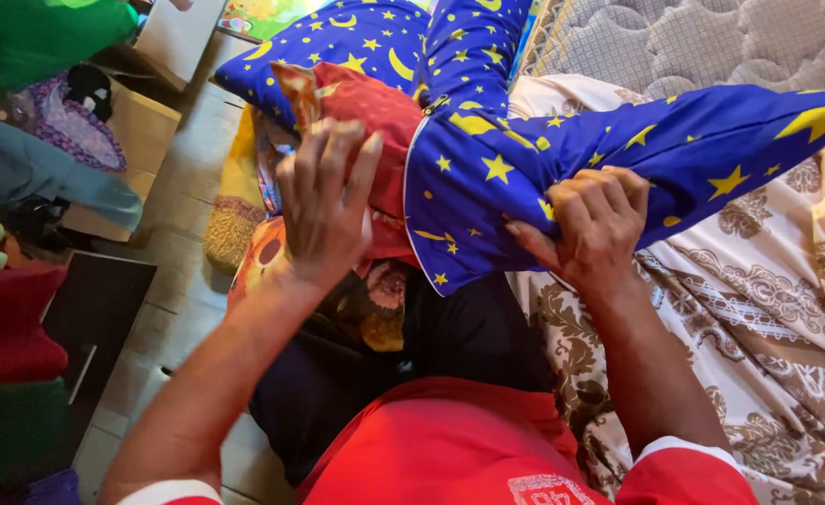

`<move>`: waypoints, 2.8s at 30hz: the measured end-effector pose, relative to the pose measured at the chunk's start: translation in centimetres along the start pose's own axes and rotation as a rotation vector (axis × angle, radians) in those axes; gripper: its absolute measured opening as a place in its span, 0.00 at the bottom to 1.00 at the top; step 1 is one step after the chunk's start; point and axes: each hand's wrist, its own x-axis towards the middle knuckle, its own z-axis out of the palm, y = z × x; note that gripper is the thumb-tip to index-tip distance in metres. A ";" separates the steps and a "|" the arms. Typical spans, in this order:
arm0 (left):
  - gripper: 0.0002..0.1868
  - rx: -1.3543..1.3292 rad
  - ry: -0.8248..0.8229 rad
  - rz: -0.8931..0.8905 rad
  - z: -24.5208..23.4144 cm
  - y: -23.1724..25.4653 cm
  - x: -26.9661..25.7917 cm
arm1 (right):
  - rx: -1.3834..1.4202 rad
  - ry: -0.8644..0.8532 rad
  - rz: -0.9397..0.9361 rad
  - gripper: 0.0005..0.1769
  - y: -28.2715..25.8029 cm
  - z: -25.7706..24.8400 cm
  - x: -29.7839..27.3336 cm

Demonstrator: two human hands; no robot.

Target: The person removes a brown pillow from a blue pillowcase, then stuffs a patterned pillow and a red pillow into the same case. Finally, the person pulls the blue pillowcase over the pillows and zips it closed.

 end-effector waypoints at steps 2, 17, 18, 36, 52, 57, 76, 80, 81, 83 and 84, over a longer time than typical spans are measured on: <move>0.24 0.063 -0.021 0.121 -0.2 -0.5 2.2 | 0.010 -0.013 -0.008 0.25 -0.4 -0.5 -0.3; 0.17 -0.185 -0.087 -0.019 1.6 -0.5 -2.0 | -0.016 -0.055 -0.057 0.21 -0.6 0.7 -1.8; 0.17 -0.180 -0.091 -0.023 1.4 -0.3 -2.6 | -0.009 -0.055 -0.059 0.21 -0.7 0.8 -1.9; 0.11 -0.105 -0.030 -0.230 2.2 2.0 -6.2 | 0.089 -0.063 -0.004 0.26 -4.0 0.0 0.9; 0.13 -0.078 0.000 -0.343 4.1 1.6 -8.9 | 0.049 -0.031 -0.249 0.13 -5.7 3.8 3.1; 0.12 -0.066 0.013 -0.368 4.7 1.4 -9.4 | 0.044 -0.058 -0.252 0.12 -4.6 3.7 3.1; 0.13 -0.215 -0.034 -0.402 4.6 -1.1 -9.5 | -0.177 -0.170 -0.417 0.23 -11.6 10.8 -0.6; 0.14 -0.232 -0.043 -0.357 4.1 -1.4 -8.2 | -0.163 -0.148 -0.410 0.21 -11.0 11.0 0.6; 0.14 -0.230 -0.040 -0.354 4.0 -1.3 -7.4 | -0.165 -0.144 -0.411 0.21 -10.6 10.1 1.2; 0.14 -0.207 -0.020 -0.326 3.7 -1.0 -5.7 | -0.139 -0.120 -0.349 0.18 -9.8 8.4 2.2; 0.14 -0.209 -0.017 -0.321 3.1 -0.7 -4.5 | -0.145 -0.117 -0.347 0.18 -8.9 7.7 2.4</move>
